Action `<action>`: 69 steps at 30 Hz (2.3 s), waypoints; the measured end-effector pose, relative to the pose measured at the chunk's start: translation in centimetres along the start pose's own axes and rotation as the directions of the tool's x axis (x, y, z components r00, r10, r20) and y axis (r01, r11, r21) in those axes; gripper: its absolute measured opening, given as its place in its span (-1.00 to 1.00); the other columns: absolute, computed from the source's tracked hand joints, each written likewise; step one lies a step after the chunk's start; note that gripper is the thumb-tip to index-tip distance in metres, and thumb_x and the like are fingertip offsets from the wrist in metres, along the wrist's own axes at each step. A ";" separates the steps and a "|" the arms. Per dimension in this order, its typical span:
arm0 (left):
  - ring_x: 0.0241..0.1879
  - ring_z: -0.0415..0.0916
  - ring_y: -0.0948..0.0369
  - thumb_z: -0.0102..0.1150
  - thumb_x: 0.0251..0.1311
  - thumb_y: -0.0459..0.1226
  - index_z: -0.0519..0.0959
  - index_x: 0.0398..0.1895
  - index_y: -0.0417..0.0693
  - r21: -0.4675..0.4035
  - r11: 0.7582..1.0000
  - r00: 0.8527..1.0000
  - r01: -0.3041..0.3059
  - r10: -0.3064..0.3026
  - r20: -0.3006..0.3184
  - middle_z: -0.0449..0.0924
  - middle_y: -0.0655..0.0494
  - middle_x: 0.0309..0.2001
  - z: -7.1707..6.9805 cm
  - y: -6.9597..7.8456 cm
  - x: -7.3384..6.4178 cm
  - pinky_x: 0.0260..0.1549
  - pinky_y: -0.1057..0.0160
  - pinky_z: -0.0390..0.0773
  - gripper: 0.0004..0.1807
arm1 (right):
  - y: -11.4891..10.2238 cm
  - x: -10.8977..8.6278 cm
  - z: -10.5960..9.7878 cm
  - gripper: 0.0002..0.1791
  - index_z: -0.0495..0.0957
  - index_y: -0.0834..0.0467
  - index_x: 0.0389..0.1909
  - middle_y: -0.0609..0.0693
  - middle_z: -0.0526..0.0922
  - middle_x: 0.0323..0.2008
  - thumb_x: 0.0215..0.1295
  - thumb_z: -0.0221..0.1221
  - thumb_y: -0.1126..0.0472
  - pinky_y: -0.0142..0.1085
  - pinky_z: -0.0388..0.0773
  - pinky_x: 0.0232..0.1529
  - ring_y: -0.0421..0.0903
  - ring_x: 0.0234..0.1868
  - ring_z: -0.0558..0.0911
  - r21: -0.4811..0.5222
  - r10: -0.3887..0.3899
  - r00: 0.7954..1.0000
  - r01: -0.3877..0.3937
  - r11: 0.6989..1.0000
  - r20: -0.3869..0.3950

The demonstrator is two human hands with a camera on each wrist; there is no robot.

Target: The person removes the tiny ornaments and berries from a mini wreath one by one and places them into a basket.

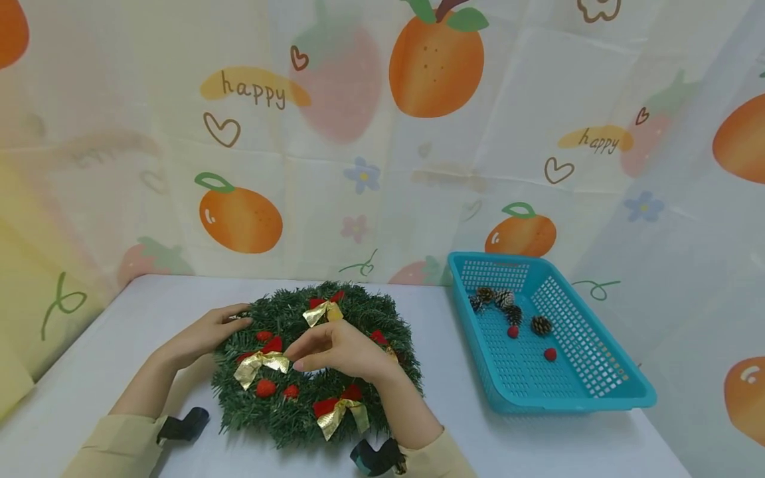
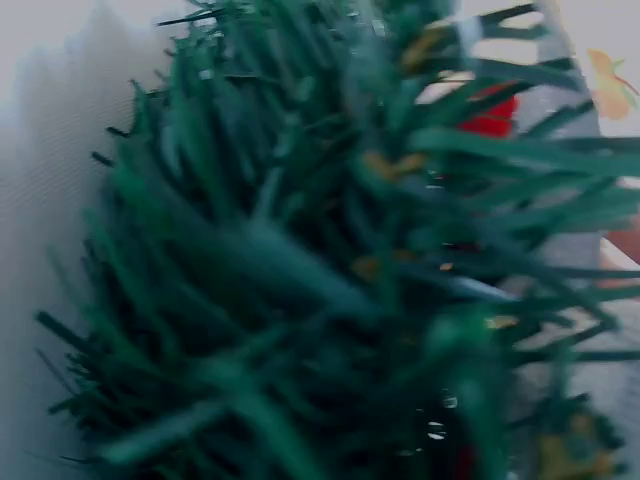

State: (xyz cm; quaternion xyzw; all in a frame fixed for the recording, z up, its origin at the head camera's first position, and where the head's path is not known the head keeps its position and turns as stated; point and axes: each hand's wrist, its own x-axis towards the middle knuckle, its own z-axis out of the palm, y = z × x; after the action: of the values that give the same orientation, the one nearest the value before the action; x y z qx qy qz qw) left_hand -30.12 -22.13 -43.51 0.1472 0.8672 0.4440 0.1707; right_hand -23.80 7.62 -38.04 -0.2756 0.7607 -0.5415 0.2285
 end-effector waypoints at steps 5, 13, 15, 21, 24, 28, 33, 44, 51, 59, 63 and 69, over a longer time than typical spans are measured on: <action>0.42 -0.08 -0.53 -0.16 0.52 0.03 -0.04 0.55 -0.33 0.000 1.000 1.000 0.002 -0.002 0.002 -0.06 -0.54 0.49 0.0 0.0 0.0 0.09 -0.39 0.44 -0.21 | 0.6 0.2 0.3 -0.75 0.69 0.20 -0.02 0.20 0.70 0.06 0.31 0.25 0.31 -0.42 0.63 -0.05 -0.35 -0.14 0.69 0.015 0.006 0.997 -0.007 1.000 0.079; 0.41 -0.04 -0.52 -0.17 0.53 0.02 -0.03 0.55 -0.33 0.010 1.000 1.000 -0.004 0.004 -0.004 -0.05 -0.55 0.48 -0.1 0.0 0.0 0.03 -0.24 0.53 -0.23 | 1.2 0.4 0.7 -0.74 0.67 0.26 -0.01 0.25 0.67 0.09 0.29 0.25 0.37 -0.41 0.64 -0.01 -0.37 -0.13 0.69 0.030 0.019 0.986 -0.024 0.999 0.167; 0.32 0.16 -0.47 -0.16 0.53 0.01 -0.03 0.54 -0.33 0.008 1.000 1.000 -0.007 0.007 -0.008 -0.04 -0.56 0.47 -0.1 0.0 0.0 -0.07 -0.06 0.56 -0.23 | 1.3 0.5 0.8 -0.74 0.67 0.27 -0.01 0.25 0.67 0.10 0.28 0.25 0.38 -0.41 0.64 -0.01 -0.35 -0.11 0.70 0.019 0.015 0.984 -0.018 1.000 0.176; 0.06 0.40 -0.27 -0.14 0.52 0.02 -0.02 0.54 -0.33 -0.012 1.000 1.000 -0.002 0.001 -0.014 -0.03 -0.56 0.47 -0.1 -0.1 0.0 -0.25 0.07 0.50 -0.22 | 1.4 0.6 1.2 -0.74 0.68 0.25 -0.03 0.22 0.69 0.08 0.25 0.28 0.37 -0.45 0.62 -0.02 -0.29 -0.07 0.72 -0.029 0.007 0.987 -0.002 1.000 0.161; 0.17 0.29 -0.38 -0.12 0.51 0.03 -0.02 0.55 -0.32 -0.015 1.000 1.000 0.001 -0.001 -0.014 -0.03 -0.55 0.48 -0.1 -0.1 0.0 -0.22 0.03 0.50 -0.21 | 1.6 0.6 1.3 -0.72 0.68 0.23 -0.01 0.17 0.70 0.06 0.24 0.29 0.37 -0.45 0.63 -0.04 -0.30 -0.09 0.72 -0.070 0.013 0.987 -0.002 0.998 0.160; 0.23 0.24 -0.45 -0.13 0.51 0.03 -0.02 0.55 -0.32 -0.010 1.000 1.000 0.001 -0.001 -0.011 -0.03 -0.54 0.48 -0.1 0.0 0.0 -0.16 -0.02 0.55 -0.21 | 1.8 0.8 1.4 -0.69 0.67 0.19 0.01 0.10 0.73 0.04 0.23 0.31 0.35 -0.46 0.64 -0.07 -0.37 -0.13 0.71 -0.124 0.028 0.986 -0.008 0.992 0.163; 0.26 0.26 -0.32 -0.14 0.51 0.03 -0.02 0.55 -0.32 -0.008 1.000 1.000 0.003 -0.003 -0.012 -0.03 -0.53 0.48 -0.1 0.1 0.0 -0.14 0.07 0.49 -0.21 | 1.9 0.9 1.5 -0.70 0.68 0.18 -0.01 0.07 0.75 0.00 0.20 0.33 0.35 -0.46 0.64 -0.10 -0.40 -0.16 0.70 -0.133 0.035 0.988 -0.015 0.991 0.148; -0.01 0.36 -0.29 -0.12 0.50 0.04 -0.03 0.55 -0.31 -0.022 1.000 1.000 0.011 -0.011 -0.007 -0.03 -0.54 0.48 -0.1 -0.1 0.0 -0.24 0.07 0.49 -0.20 | 2.1 1.1 1.8 -0.75 0.70 0.17 -0.09 0.06 0.77 -0.11 0.20 0.34 0.36 -0.48 0.63 -0.14 -0.40 -0.24 0.68 -0.177 0.038 0.991 -0.014 0.984 0.130; 0.43 -0.08 -0.51 -0.12 0.50 0.04 -0.02 0.55 -0.32 -0.013 1.000 1.000 0.012 -0.012 0.003 -0.05 -0.52 0.49 0.0 -0.2 0.0 0.06 -0.35 0.48 -0.20 | 1.8 1.0 1.9 -0.72 0.67 0.21 -0.04 0.12 0.75 -0.11 0.20 0.32 0.38 -0.48 0.64 -0.14 -0.42 -0.26 0.66 -0.164 0.018 0.989 0.006 0.986 0.146; 0.43 -0.07 -0.51 -0.12 0.50 0.03 -0.01 0.54 -0.34 -0.009 1.000 1.000 0.005 -0.005 0.000 -0.03 -0.53 0.48 0.0 0.1 -0.2 0.07 -0.37 0.47 -0.21 | 1.6 0.9 1.9 -0.69 0.65 0.22 -0.01 0.14 0.74 -0.10 0.20 0.32 0.40 -0.47 0.65 -0.15 -0.36 -0.22 0.69 -0.150 0.002 0.992 0.017 0.988 0.125; 0.43 -0.06 -0.51 -0.12 0.50 0.03 -0.01 0.54 -0.34 -0.009 1.000 1.000 0.006 -0.006 0.000 -0.03 -0.53 0.48 0.0 0.1 -0.1 0.06 -0.32 0.50 -0.21 | 1.6 0.9 1.9 -0.70 0.66 0.22 -0.03 0.14 0.75 -0.12 0.20 0.32 0.39 -0.47 0.65 -0.17 -0.39 -0.27 0.69 -0.138 0.005 0.995 0.009 0.990 0.099; 0.43 -0.07 -0.50 -0.12 0.50 0.03 -0.01 0.54 -0.33 -0.012 1.000 1.000 0.007 -0.007 0.001 -0.03 -0.53 0.48 0.0 0.1 -0.1 0.07 -0.32 0.49 -0.21 | 1.5 0.8 1.9 -0.74 0.68 0.20 -0.06 0.10 0.77 -0.14 0.21 0.31 0.39 -0.48 0.65 -0.18 -0.39 -0.29 0.70 -0.139 0.022 0.997 -0.011 0.990 0.076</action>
State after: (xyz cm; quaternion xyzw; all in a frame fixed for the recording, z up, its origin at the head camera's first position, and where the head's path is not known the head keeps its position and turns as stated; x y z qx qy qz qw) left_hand -30.01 -22.19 -43.40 0.1436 0.8650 0.4484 0.1734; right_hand -23.44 6.14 -40.09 -0.3053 0.7892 -0.4744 0.2427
